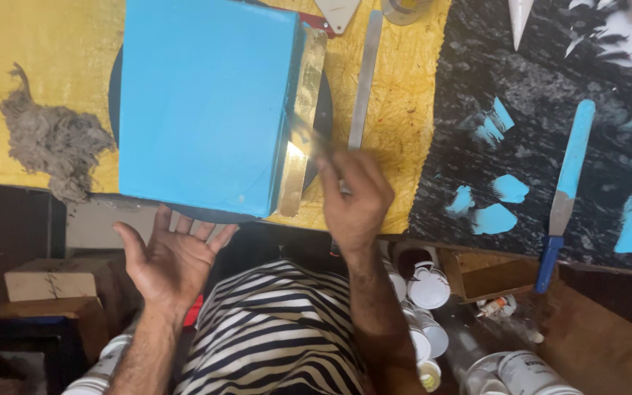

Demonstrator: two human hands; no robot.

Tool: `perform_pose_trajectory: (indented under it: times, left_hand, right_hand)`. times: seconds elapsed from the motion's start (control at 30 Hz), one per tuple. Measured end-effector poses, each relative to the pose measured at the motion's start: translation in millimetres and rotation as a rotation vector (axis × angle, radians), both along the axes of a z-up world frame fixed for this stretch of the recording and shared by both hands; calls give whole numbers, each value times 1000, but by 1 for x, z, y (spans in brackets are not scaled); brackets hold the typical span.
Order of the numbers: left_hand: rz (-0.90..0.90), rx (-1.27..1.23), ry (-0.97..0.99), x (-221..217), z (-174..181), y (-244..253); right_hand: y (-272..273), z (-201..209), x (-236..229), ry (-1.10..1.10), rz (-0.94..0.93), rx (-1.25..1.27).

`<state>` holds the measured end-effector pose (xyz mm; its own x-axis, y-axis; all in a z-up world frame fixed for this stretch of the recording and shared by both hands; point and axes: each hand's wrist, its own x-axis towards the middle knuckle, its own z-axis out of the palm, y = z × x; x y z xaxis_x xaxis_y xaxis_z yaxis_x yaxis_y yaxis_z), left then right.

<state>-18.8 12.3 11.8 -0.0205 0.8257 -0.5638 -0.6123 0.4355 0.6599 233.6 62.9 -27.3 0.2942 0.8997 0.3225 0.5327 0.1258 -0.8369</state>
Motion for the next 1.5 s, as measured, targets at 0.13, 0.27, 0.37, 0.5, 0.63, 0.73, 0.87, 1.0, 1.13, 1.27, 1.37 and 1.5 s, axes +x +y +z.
perform_pose_trajectory:
  times: [0.13,0.27,0.37,0.5,0.63,0.73,0.87,1.0,1.13,1.27,1.37,1.5]
  left_hand:
    - [-8,10,-24,1,-3,0]
    - [-8,7,-18,0,-3,-1]
    - [-1,12,-21,1,-4,-2]
    - [15,-10,-24,0,-5,-4]
    - [-5,22,-25,0,-9,-6]
    - [-8,36,-25,-1,-9,-8]
    - [16,20,-46,0,-12,-9]
    - [-5,19,-29,0,-11,-6]
    - [21,15,-51,2,-11,-10]
    - [-3,26,-52,4,-12,-4]
    - [29,-10,-61,4,-10,-8]
    - [9,3,-44,6,-10,-6]
  right_hand:
    - [-7,12,-1,-2,-69,-1]
    - [-13,15,-5,66,1,-167]
    - [-17,10,-4,-7,-75,-7]
    - [-24,5,-7,-59,-4,-11]
    - [-31,11,-6,-52,-62,-23]
    - [-34,18,-11,15,-27,-85]
    - [-43,17,-11,22,-133,-85]
    - [-54,9,-12,-44,-12,-7]
    - [-64,10,-13,-32,-49,-75]
    - [-68,21,-18,-3,10,-103]
    - [-72,28,-18,26,-95,-87]
    - [-81,21,-17,75,-5,-136]
